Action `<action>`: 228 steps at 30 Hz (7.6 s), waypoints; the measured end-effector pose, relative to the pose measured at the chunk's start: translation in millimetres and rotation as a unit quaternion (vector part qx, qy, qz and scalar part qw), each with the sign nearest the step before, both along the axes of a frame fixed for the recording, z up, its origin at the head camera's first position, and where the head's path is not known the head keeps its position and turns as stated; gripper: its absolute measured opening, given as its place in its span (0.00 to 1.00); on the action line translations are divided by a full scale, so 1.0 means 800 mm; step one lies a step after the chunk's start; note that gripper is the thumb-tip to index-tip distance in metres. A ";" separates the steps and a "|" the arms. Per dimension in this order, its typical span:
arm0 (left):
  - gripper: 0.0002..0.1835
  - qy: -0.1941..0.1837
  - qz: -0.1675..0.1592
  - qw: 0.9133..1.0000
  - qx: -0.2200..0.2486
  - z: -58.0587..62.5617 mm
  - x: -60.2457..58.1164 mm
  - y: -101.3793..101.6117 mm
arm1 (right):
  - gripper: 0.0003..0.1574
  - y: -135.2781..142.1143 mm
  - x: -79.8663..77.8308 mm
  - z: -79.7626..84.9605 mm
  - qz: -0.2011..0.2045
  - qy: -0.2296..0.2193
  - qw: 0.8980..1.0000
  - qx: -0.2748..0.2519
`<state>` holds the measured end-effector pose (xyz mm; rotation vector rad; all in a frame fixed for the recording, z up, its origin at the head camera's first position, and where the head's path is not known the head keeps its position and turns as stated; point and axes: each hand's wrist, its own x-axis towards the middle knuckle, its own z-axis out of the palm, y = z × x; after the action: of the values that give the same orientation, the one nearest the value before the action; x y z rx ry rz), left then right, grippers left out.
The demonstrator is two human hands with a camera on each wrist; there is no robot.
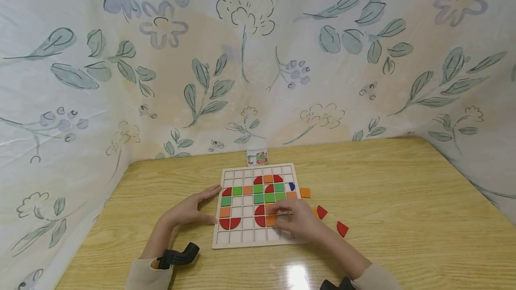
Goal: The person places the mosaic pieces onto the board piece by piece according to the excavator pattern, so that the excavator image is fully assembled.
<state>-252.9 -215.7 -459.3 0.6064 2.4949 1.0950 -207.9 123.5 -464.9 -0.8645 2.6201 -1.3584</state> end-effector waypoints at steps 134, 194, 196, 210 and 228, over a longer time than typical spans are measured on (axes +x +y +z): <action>0.49 0.010 0.002 1.000 -0.003 -0.004 0.001 0.000 | 0.19 0.025 -0.026 -0.003 -0.031 -0.008 0.999 0.032; 0.49 0.000 -0.003 1.000 0.006 -0.004 -0.003 -0.001 | 0.19 0.044 -0.005 0.004 -0.018 0.035 0.998 0.046; 0.49 0.000 -0.004 1.000 0.007 -0.003 -0.003 -0.001 | 0.19 0.037 -0.006 0.003 -0.004 0.036 0.998 0.048; 0.50 -0.005 -0.008 1.000 0.013 -0.001 -0.004 -0.002 | 0.18 0.022 0.001 0.002 0.018 0.121 0.990 0.071; 0.50 0.003 0.000 1.000 0.009 -0.006 0.000 -0.001 | 0.22 0.120 -0.005 -0.001 -0.084 -0.056 0.994 -0.046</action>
<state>-252.7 -216.1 -463.7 0.6147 2.4924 1.1181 -212.0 219.7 -466.1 -0.5676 2.6122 -1.5310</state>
